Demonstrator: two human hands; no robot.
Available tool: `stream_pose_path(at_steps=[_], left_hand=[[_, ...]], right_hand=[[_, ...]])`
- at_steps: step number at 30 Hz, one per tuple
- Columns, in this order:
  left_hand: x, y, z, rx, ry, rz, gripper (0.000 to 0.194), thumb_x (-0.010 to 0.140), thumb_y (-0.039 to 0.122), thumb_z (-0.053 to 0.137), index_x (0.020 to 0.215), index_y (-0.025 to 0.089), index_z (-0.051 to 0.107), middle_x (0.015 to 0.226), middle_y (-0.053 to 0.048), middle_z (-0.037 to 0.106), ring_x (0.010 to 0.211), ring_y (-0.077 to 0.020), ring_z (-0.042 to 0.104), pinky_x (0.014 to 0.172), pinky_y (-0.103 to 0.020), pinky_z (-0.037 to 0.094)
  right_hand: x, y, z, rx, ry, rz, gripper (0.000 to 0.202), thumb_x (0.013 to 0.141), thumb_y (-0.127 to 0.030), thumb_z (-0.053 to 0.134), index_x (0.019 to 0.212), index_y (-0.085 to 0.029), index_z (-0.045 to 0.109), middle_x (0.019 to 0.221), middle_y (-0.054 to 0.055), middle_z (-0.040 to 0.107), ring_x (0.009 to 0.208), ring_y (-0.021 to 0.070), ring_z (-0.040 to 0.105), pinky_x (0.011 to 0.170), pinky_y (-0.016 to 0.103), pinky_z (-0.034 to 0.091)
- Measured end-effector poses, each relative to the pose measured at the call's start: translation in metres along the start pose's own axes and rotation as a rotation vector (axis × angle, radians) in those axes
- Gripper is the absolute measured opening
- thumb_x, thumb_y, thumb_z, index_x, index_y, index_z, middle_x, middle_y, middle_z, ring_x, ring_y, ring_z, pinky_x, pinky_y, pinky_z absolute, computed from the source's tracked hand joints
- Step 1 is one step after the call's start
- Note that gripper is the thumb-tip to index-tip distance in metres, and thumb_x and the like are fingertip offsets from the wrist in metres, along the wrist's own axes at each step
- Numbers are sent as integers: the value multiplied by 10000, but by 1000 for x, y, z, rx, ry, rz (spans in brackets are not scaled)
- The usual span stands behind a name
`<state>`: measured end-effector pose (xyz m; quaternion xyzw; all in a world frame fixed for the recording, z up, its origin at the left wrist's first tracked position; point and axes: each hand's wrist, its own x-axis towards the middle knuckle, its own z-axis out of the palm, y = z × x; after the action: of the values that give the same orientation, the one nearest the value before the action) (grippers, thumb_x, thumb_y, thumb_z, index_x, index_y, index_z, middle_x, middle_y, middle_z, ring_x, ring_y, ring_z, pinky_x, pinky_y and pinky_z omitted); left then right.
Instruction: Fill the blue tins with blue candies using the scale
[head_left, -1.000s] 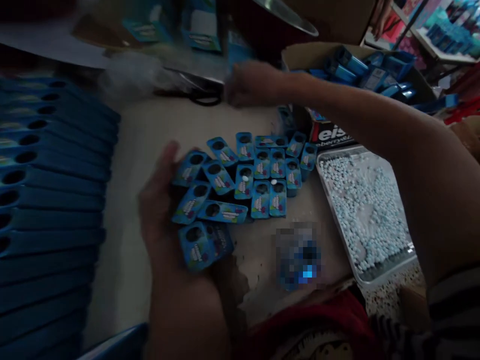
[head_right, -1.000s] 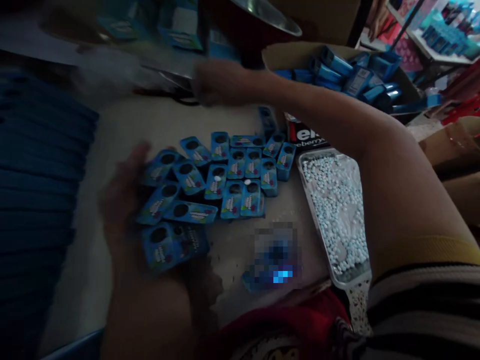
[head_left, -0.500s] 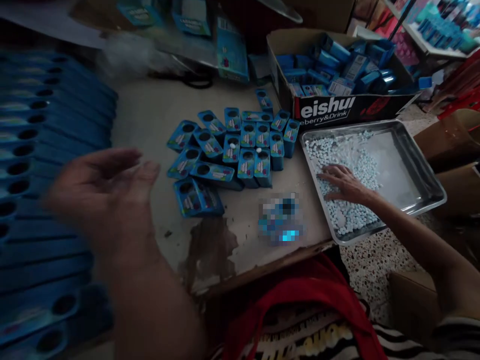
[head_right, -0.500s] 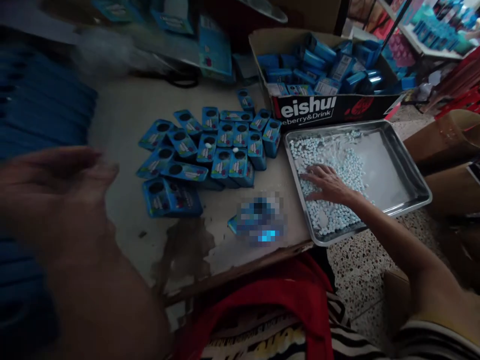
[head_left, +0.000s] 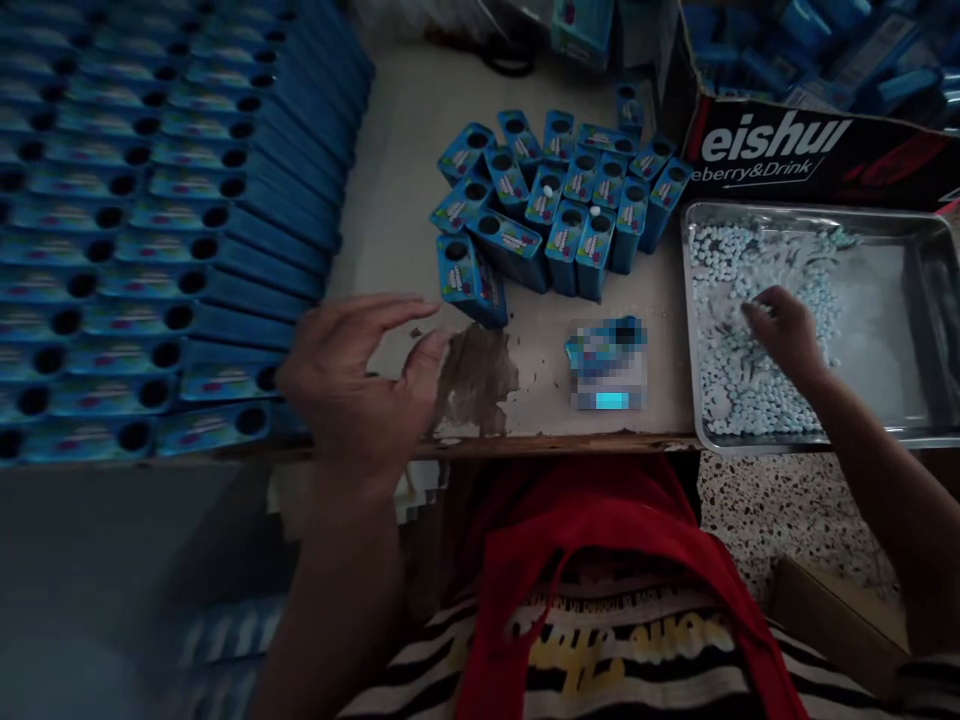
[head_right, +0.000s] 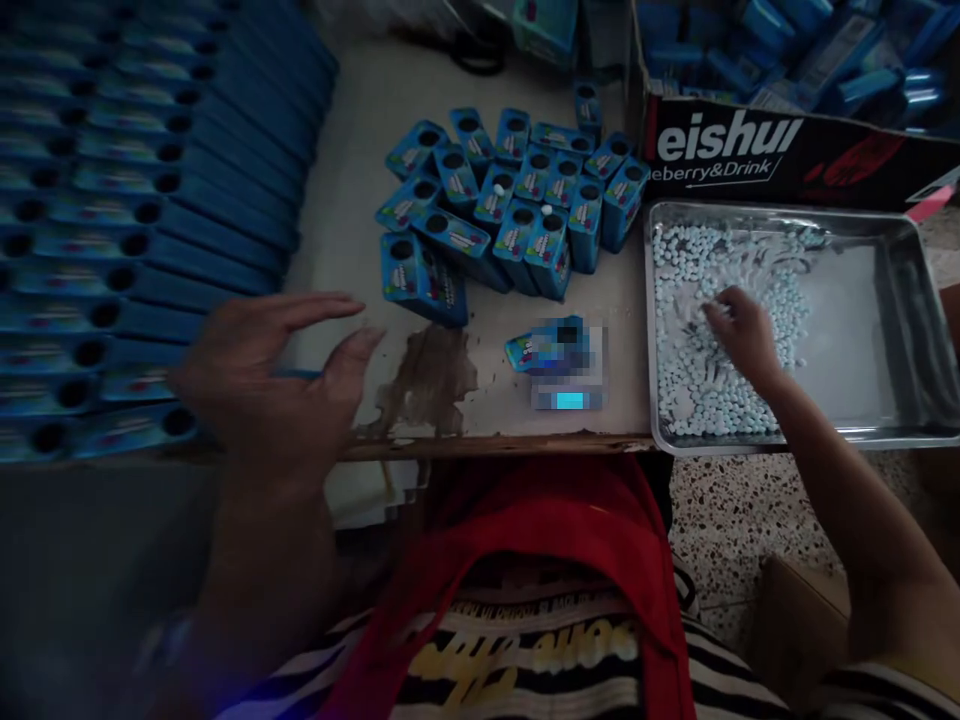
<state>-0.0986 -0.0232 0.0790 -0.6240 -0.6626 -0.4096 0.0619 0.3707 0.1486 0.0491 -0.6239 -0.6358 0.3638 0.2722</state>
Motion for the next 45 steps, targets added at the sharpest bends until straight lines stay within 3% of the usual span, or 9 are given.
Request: stream_pose_path(at_steps=[5,9,14,18,22,31,36,40,45], left_hand=[[-18,19,1,-173,-150,-102,268,996,418,843,1210,257,830,1188,-40,860,1154,-282,813,1099,-471,648],[-34,27,18,-460,-328,-254,654,920,464,928,1492,258,686,1332,-88,821,1263,-291,789,1192,-500,634],[-40,41,51,-547,-368,-288,729,861,471,968,1483,284,638,1391,-97,778,1313,-309,773,1205,-522,635],[-42,51,67,-585,-346,-260,622,907,410,916,1462,294,659,1381,-97,774,1320,-319,777,1199,-535,641],[-48,43,59,-616,-293,-314,585,911,437,910,1426,278,683,1366,-100,786,1296,-315,790,1196,-538,648],[-52,17,40,-601,-304,-421,556,901,479,914,1386,277,734,1392,-102,796,1325,-327,778,1251,-550,626],[-58,6,43,-585,-325,-400,556,926,485,885,1422,289,728,1455,-109,757,1404,-345,731,1291,-594,583],[-62,5,42,-624,-303,-386,547,931,472,881,1426,302,722,1474,-106,727,1438,-345,707,1307,-586,575],[-70,4,41,-626,-308,-420,545,949,448,850,1451,296,705,1485,-110,702,1467,-344,687,1314,-589,570]], right_hand=[[2,-13,-30,351,-94,221,298,774,-462,840,898,-262,656,847,51,646,649,147,509,509,261,364],[-13,-14,-35,597,-138,360,234,711,-219,888,897,-245,748,784,10,600,589,95,389,440,208,256],[-36,-44,-6,581,-122,268,266,743,-345,984,818,-220,761,698,-20,525,574,80,372,433,211,247],[-43,-100,22,711,-418,258,366,778,-418,1026,890,-204,750,759,-21,559,573,69,358,435,214,228],[-42,-141,49,805,-623,289,444,733,-452,1058,869,-184,731,765,-22,595,569,58,361,432,191,175],[-31,-162,67,692,-600,240,289,815,-325,978,1004,-168,827,903,60,757,738,138,632,609,244,541],[-34,-159,61,616,-613,195,338,790,-328,1012,1026,-173,827,844,23,719,677,107,554,571,233,454],[-41,-163,64,465,-597,8,378,841,-516,996,948,-198,822,720,-29,616,605,96,453,521,244,318],[-49,-171,68,95,-491,-311,171,967,-438,877,1002,-272,895,925,28,821,866,212,714,800,351,555]])
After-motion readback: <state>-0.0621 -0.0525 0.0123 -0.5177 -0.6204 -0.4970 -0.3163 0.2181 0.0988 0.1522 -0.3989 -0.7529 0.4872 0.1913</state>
